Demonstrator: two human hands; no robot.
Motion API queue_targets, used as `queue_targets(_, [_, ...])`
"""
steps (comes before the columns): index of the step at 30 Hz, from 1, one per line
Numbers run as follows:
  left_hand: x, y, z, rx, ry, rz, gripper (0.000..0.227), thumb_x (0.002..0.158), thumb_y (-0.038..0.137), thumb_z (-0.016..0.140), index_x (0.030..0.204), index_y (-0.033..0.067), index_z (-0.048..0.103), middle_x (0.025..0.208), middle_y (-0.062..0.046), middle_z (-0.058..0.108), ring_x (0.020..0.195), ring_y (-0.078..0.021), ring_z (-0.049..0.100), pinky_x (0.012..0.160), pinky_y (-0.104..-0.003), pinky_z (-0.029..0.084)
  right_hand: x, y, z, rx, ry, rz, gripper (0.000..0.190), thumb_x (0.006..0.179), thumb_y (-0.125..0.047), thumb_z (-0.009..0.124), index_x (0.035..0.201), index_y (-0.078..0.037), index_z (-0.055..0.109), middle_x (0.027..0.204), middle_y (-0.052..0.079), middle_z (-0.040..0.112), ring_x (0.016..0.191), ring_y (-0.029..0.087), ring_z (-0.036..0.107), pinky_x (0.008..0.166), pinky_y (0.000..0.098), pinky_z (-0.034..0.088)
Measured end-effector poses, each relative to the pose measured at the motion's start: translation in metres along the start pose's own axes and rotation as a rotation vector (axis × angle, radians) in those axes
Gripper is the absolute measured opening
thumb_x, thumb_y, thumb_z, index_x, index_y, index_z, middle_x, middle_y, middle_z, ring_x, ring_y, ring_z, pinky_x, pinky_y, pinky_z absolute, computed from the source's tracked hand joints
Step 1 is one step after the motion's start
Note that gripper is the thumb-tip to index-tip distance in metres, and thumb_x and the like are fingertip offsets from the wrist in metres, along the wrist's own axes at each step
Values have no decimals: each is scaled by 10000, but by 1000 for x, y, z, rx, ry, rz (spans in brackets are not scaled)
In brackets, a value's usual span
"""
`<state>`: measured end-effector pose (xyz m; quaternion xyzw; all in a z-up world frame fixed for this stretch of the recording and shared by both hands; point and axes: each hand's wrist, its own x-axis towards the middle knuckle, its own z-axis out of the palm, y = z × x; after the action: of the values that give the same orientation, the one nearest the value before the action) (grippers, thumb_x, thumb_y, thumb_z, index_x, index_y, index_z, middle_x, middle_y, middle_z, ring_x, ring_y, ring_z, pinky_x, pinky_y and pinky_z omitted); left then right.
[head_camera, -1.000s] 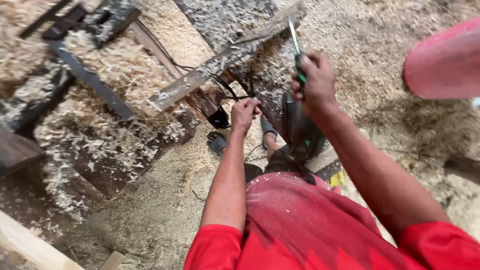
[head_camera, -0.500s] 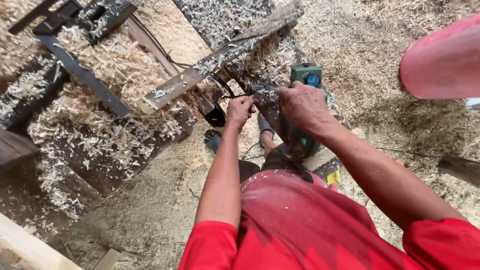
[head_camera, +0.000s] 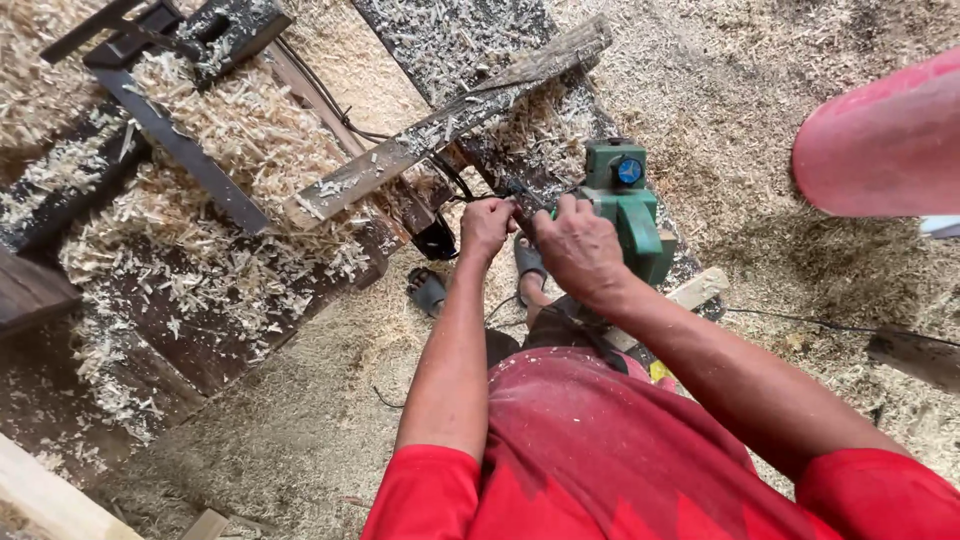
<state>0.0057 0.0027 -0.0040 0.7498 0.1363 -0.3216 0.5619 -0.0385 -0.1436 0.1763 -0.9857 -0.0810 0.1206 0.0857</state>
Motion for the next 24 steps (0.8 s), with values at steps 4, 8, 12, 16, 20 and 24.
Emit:
queue_targets(4, [-7, -6, 7, 75, 107, 167, 285, 943, 295, 651, 880, 56, 792, 693, -66, 708, 591, -159, 627, 569, -348, 480, 4, -22, 18, -53, 0, 10, 142, 868, -135, 656, 951, -25, 689, 954, 193, 654, 848, 340, 704, 625, 408, 603])
queue_targets(8, [-27, 7, 14, 134, 225, 219, 321, 993, 312, 567, 934, 54, 747, 768, -152, 725, 670, -257, 668, 656, -420, 506, 36, -16, 6, 98, -70, 189, 193, 878, -155, 638, 995, -8, 681, 917, 234, 702, 840, 397, 726, 676, 491, 598])
queue_targets(12, [-38, 1, 20, 151, 243, 220, 351, 1022, 333, 559, 902, 61, 745, 774, -151, 727, 706, -296, 667, 682, -454, 497, 53, 20, -9, 281, -174, 411, 223, 901, -202, 628, 1020, -36, 718, 965, 262, 725, 925, 441, 716, 783, 538, 573])
queue_targets(16, [-18, -16, 22, 167, 337, 435, 325, 1002, 336, 565, 942, 68, 739, 833, -150, 719, 786, -339, 688, 684, -457, 520, 65, 35, -13, 417, -192, 504, 281, 896, -250, 611, 1082, -100, 759, 1048, 270, 724, 1004, 463, 689, 908, 554, 534])
queue_targets(20, [-11, -25, 27, 166, 239, 360, 350, 1011, 350, 559, 938, 55, 733, 761, -149, 676, 710, -310, 665, 678, -446, 506, 48, 54, 0, 400, -237, 477, 338, 946, -273, 601, 1179, -55, 712, 1070, 299, 711, 1037, 473, 674, 929, 562, 523])
queue_targets(24, [-8, -36, 19, -117, 189, 274, 340, 974, 348, 568, 912, 70, 754, 778, -50, 743, 731, -200, 713, 677, -375, 543, 25, 60, -43, 433, -197, 437, 405, 953, -343, 617, 1230, -52, 672, 1075, 282, 710, 1017, 451, 678, 909, 548, 521])
